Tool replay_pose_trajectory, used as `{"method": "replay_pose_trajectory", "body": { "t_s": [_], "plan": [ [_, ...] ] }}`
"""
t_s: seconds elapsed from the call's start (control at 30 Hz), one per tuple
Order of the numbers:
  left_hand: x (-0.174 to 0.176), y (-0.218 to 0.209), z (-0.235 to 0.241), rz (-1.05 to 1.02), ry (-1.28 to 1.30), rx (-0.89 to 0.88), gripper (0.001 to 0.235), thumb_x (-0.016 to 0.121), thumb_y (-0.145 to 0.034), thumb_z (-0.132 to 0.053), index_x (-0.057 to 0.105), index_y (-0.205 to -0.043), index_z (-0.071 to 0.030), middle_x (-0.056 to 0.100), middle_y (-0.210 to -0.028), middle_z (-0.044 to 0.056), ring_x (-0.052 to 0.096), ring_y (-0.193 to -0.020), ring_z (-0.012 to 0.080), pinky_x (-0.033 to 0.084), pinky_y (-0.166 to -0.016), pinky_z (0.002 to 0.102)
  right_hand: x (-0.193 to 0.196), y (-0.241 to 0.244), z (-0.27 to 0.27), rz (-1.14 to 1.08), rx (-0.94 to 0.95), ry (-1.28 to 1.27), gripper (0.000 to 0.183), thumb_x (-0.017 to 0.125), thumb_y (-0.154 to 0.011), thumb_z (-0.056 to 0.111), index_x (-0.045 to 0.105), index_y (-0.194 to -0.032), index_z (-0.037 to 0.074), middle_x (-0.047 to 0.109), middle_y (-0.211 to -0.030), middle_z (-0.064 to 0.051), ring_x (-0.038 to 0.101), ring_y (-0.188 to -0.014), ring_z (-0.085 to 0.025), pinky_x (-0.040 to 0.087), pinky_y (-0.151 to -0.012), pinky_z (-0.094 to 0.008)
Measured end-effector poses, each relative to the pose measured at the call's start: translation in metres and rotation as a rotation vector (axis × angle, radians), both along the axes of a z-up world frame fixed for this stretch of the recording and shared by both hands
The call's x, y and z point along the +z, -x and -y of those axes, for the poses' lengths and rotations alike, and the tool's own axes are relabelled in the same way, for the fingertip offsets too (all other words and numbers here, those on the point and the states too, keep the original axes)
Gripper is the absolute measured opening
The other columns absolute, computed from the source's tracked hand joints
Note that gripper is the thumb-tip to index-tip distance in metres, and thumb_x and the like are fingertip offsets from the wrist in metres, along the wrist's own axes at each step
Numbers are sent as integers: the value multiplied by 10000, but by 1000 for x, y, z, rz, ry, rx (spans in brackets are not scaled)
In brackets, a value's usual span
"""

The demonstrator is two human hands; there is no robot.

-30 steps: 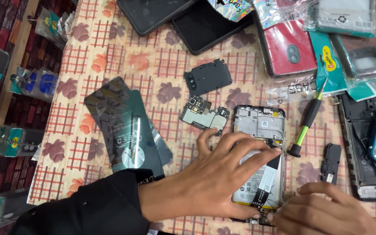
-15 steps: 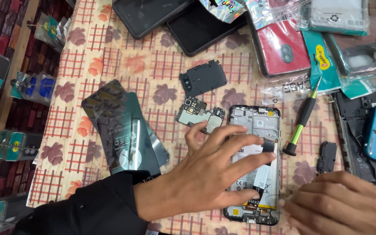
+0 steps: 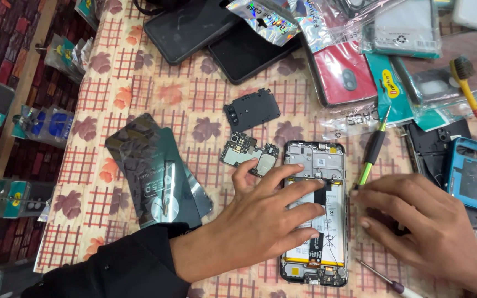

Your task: The person disassembles a smartphone, removes the battery and internal components, cleans the interior with a brush, and reassembles the device by reconnecting cables and placing components back into the chassis.

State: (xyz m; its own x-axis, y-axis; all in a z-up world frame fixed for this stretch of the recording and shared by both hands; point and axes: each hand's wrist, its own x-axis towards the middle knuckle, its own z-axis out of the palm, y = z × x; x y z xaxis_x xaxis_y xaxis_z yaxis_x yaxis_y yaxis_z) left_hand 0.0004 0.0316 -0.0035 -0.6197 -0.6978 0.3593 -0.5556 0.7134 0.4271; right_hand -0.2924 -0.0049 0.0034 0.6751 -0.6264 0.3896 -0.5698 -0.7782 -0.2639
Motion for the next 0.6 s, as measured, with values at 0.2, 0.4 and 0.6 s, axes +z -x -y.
{"method": "replay_pose_trajectory", "body": {
  "t_s": [0.2,0.4,0.6],
  "plan": [
    [-2,0,-3,16,60,43,374,669,-998,-408,699,-1223,-111,588,-1389,64,436,-1409,269,179,-1075,704,6,-11,5,-116,16,-54,664,783,-764,296,571,-1356,85,591,-1386,-113,578,-1233,-311,498,-965,-440],
    [8,-21,27,229,176,440,463,609,-992,-373,638,-1353,-85,607,-1342,78,482,-1330,285,217,-1050,677,10,-18,10,-106,164,-65,838,654,-843,488,341,-1496,68,430,-1571,-170,414,-1437,-373,350,-1072,-528],
    [28,-58,40,227,111,449,694,799,-688,-488,675,-1244,-92,591,-1338,134,443,-1265,324,266,-966,695,13,-28,15,-171,117,-154,796,599,-853,460,318,-1480,59,432,-1527,-176,410,-1392,-378,290,-1060,-575]
  ]
}}
